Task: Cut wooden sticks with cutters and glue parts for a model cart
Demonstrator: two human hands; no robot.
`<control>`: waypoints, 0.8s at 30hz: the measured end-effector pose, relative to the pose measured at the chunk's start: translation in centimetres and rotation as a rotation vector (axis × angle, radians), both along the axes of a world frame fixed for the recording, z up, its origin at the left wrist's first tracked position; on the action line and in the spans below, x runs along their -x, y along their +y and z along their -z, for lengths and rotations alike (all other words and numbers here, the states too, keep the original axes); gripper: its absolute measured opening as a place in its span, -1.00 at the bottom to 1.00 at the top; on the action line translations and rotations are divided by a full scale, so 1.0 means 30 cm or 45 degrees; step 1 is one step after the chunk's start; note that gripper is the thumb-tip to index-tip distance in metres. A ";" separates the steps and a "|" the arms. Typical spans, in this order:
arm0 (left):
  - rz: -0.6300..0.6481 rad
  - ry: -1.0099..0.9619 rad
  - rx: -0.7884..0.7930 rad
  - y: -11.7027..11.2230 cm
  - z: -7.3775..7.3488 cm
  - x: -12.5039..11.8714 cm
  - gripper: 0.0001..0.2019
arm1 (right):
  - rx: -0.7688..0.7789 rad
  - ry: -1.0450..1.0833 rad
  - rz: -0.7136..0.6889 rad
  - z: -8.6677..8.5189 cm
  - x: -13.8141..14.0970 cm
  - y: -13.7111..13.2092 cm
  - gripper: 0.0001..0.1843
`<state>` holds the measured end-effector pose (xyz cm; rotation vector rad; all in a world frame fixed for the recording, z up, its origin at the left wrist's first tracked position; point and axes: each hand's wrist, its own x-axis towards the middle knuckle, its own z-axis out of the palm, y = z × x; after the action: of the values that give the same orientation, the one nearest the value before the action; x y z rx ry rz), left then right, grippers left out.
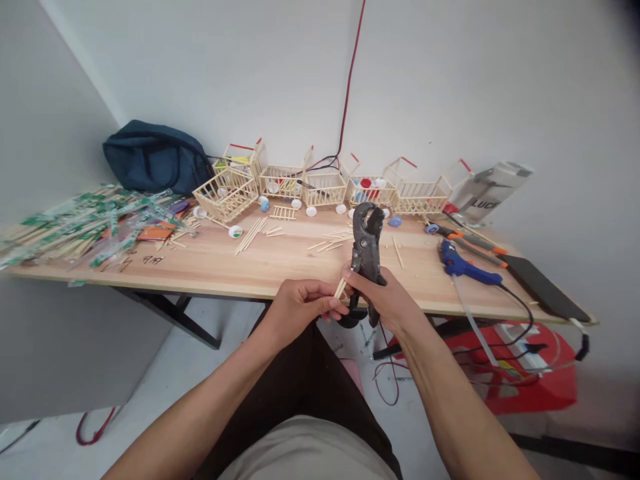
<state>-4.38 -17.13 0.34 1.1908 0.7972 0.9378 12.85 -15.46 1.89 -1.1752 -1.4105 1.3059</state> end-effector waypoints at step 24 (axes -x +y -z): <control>-0.094 0.163 0.000 -0.022 -0.011 0.016 -0.76 | -0.078 -0.622 -0.161 0.024 -0.082 -0.073 -0.48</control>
<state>-4.85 -17.79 0.67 1.2381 0.9491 0.9284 15.31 -17.65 1.19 -1.4453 -1.8849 1.0897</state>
